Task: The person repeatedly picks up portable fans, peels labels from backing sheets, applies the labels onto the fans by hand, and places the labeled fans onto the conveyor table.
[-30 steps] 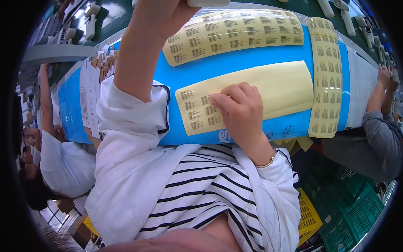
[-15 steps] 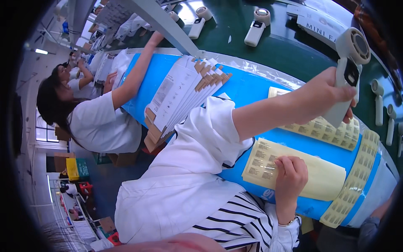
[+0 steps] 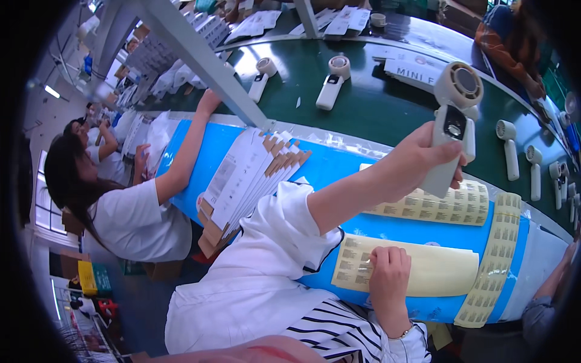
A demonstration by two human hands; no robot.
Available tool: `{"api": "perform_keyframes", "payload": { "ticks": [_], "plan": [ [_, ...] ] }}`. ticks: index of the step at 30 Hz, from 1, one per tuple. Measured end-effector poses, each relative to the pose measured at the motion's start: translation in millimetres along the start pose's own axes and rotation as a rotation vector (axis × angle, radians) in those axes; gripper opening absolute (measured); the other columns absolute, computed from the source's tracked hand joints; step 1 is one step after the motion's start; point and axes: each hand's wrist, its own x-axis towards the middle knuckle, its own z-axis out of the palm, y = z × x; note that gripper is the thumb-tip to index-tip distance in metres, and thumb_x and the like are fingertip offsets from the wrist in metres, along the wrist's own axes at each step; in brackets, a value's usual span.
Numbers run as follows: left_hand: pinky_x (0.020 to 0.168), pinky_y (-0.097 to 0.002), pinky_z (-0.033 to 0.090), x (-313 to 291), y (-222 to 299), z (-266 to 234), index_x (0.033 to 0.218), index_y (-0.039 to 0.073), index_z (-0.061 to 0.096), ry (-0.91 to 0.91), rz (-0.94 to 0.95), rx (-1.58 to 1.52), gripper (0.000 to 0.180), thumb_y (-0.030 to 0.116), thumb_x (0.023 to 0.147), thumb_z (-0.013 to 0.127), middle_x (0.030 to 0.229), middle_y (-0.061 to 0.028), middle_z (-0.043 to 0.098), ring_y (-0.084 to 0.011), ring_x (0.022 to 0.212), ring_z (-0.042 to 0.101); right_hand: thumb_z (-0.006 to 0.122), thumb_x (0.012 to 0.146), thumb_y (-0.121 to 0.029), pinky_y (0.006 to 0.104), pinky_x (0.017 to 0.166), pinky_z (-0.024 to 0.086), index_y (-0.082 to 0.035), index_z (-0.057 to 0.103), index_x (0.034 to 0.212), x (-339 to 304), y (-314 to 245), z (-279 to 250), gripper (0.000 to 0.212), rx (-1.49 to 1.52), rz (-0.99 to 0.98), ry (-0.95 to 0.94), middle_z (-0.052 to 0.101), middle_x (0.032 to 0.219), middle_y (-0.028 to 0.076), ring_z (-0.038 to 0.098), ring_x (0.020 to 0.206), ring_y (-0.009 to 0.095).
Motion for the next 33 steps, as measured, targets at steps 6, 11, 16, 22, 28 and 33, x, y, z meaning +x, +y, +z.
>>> {"api": "perform_keyframes", "payload": {
  "ticks": [6, 11, 16, 22, 28, 33],
  "plan": [
    [0.073, -0.0345, 0.053, -11.6, 4.0, 1.9, 0.108, 0.003, 0.042, 0.039, -0.053, -0.112, 0.032, 0.021, 0.088, 0.060, 0.097, -0.0126, 0.057, -0.0188, 0.082, 0.060, 0.058, 0.078, -0.001, 0.0398, 0.071, 0.043, -0.002, 0.054, 0.085, -6.4, 2.2, -23.4, 0.009, 0.274, 0.039, -0.100, 0.058, 0.084, 0.014, 0.055, 0.080, 0.034],
    [0.075, -0.0319, 0.052, -15.5, 10.6, 5.6, 0.113, -0.007, 0.045, -0.009, -0.069, -0.154, 0.037, 0.013, 0.086, 0.060, 0.097, -0.0142, 0.058, -0.0197, 0.084, 0.059, 0.051, 0.080, 0.011, 0.0339, 0.082, 0.047, 0.002, 0.048, 0.089, 12.0, 7.8, -58.5, 0.013, 0.609, 0.007, -0.079, 0.060, 0.099, 0.018, 0.061, 0.093, 0.031],
    [0.087, -0.0344, 0.047, -21.1, 7.6, 10.4, 0.117, -0.012, 0.036, -0.009, -0.258, -0.483, 0.038, 0.011, 0.091, 0.052, 0.102, -0.0182, 0.051, -0.0247, 0.096, 0.055, 0.046, 0.092, -0.001, 0.0275, 0.071, 0.048, 0.000, 0.045, 0.098, 35.8, 4.5, -101.0, 0.006, 0.915, -0.065, 0.341, 0.050, 0.087, 0.007, 0.052, 0.078, 0.013],
    [0.092, -0.0383, 0.045, -39.0, -4.1, 27.8, 0.115, -0.007, 0.034, 0.072, -0.302, -0.517, 0.032, 0.014, 0.095, 0.046, 0.109, -0.0195, 0.047, -0.0267, 0.102, 0.052, 0.051, 0.092, -0.005, 0.0200, 0.061, 0.046, 0.001, 0.047, 0.098, 49.0, 3.9, -109.2, 0.009, 0.838, -0.087, 0.498, 0.051, 0.087, 0.006, 0.050, 0.067, 0.007],
    [0.092, -0.0379, 0.044, -50.9, -6.9, 32.8, 0.107, -0.003, 0.038, 0.095, -0.253, -0.512, 0.021, 0.015, 0.096, 0.044, 0.107, -0.0178, 0.050, -0.0265, 0.100, 0.053, 0.058, 0.089, -0.004, 0.0164, 0.056, 0.043, 0.001, 0.052, 0.096, 49.4, 1.2, -102.7, 0.010, 0.774, -0.053, 0.532, 0.056, 0.085, 0.005, 0.051, 0.064, 0.006],
    [0.081, -0.0371, 0.045, -49.6, -8.4, 34.5, 0.105, -0.005, 0.039, 0.108, -0.252, -0.521, 0.021, 0.014, 0.096, 0.041, 0.100, -0.0168, 0.049, -0.0223, 0.090, 0.054, 0.055, 0.092, -0.008, 0.0194, 0.055, 0.042, 0.003, 0.052, 0.097, 51.1, 0.2, -100.9, 0.012, 0.707, -0.032, 0.554, 0.056, 0.078, 0.004, 0.052, 0.061, 0.008]
  ]
}}
